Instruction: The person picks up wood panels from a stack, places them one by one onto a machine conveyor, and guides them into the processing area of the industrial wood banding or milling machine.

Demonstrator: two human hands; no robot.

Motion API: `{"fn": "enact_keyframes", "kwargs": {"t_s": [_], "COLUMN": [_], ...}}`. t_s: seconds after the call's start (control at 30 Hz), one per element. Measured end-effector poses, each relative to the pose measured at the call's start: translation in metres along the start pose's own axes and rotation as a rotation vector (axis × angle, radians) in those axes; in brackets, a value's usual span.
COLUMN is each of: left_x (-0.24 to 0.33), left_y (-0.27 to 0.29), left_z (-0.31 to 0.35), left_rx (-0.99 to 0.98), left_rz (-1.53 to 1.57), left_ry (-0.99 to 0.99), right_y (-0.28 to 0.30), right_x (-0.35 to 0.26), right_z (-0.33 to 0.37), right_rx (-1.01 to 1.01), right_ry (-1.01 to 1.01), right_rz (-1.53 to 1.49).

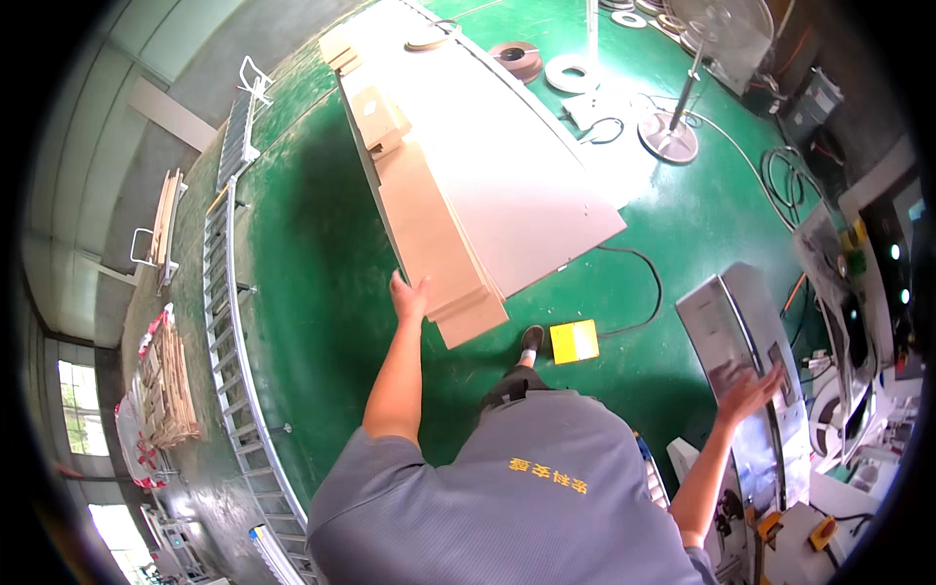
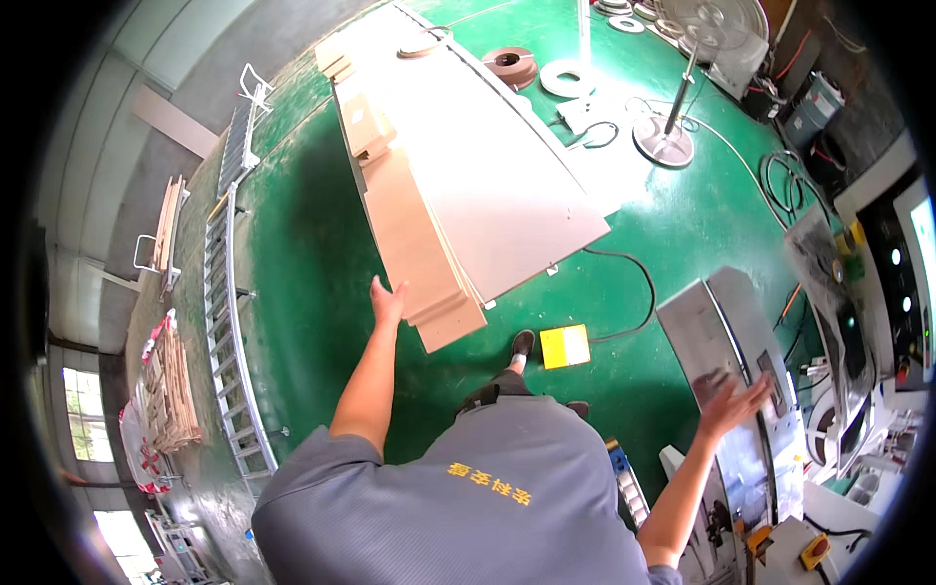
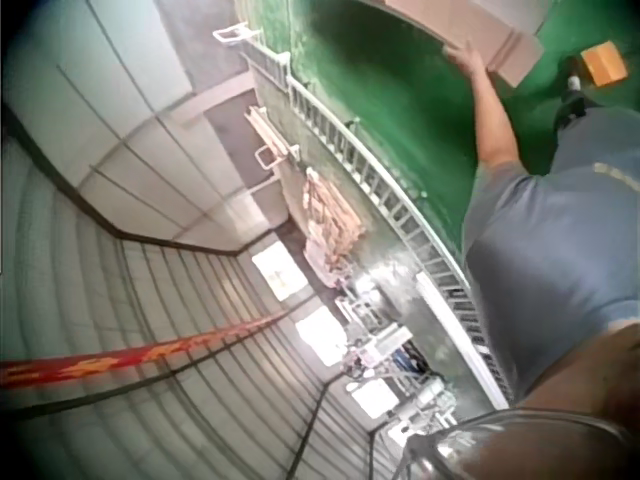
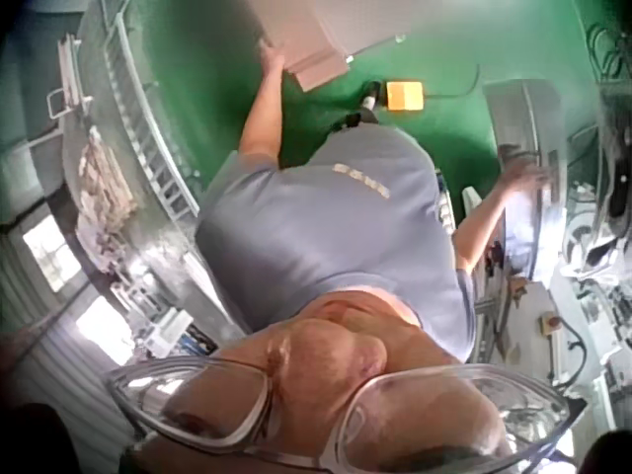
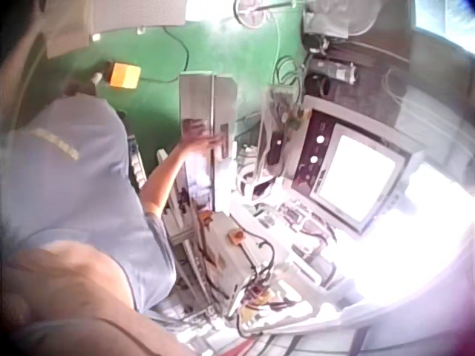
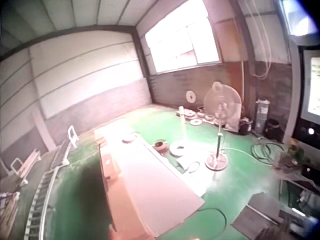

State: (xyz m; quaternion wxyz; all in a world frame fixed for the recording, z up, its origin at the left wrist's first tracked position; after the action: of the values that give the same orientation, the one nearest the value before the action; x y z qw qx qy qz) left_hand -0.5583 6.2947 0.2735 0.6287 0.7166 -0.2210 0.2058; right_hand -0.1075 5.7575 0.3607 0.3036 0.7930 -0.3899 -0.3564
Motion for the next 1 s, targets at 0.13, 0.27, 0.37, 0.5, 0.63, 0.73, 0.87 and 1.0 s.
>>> {"fn": "enact_keyframes", "kwargs": {"t_s": [0.13,0.27,0.37,0.5,0.63,0.73,0.87,1.0], "left_x": [-0.026,-0.049,-0.012,-0.029,-0.020,-0.019,0.020,0.066], "left_y": [-0.029,-0.062,-0.051,-0.044,-0.043,-0.045,-0.033,-0.041], "left_z": [-0.025,-0.031,-0.026,-0.024,-0.023,-0.022,-0.005,0.007], "left_rx": [-0.125,-0.244,-0.416,-0.520,-0.490,-0.430,-0.379,-0.557], "left_rz": [0.188,0.462,0.812,0.906,0.746,0.729,0.538,0.432], "left_ry": [0.318,0.299,0.425,0.617,0.732,0.621,0.499,0.477], "right_y": [-0.019,-0.092,-0.164,-0.222,-0.238,-0.234,-0.210,-0.184], "right_x": [-0.127,-0.234,-0.282,-0.365,-0.430,-0.457,-0.445,-0.409], "right_z": [0.022,0.054,0.093,0.126,0.133,0.135,0.139,0.095], "right_rx": [-0.423,-1.015,-1.331,-1.600,-1.756,-1.976,-1.693,-1.484], "right_ry": [0.128,0.223,0.163,-0.066,-0.179,-0.179,-0.431,-0.392], "right_rz": [-0.366,-0.600,-0.640,-0.723,-0.731,-0.656,-0.697,-0.766]}}
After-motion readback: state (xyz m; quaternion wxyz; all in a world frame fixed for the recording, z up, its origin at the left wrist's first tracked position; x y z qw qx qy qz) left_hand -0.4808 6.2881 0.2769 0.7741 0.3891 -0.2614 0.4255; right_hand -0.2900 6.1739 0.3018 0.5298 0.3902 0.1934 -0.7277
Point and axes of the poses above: each hand's wrist, its own z-axis away from the middle knuckle, its own y-axis out of the back of the hand, x = y × z, the point moved 1 cm from there along -z, towards the middle knuckle, and after that the axes turned 2 degrees about -z, right-handed, at the moved point
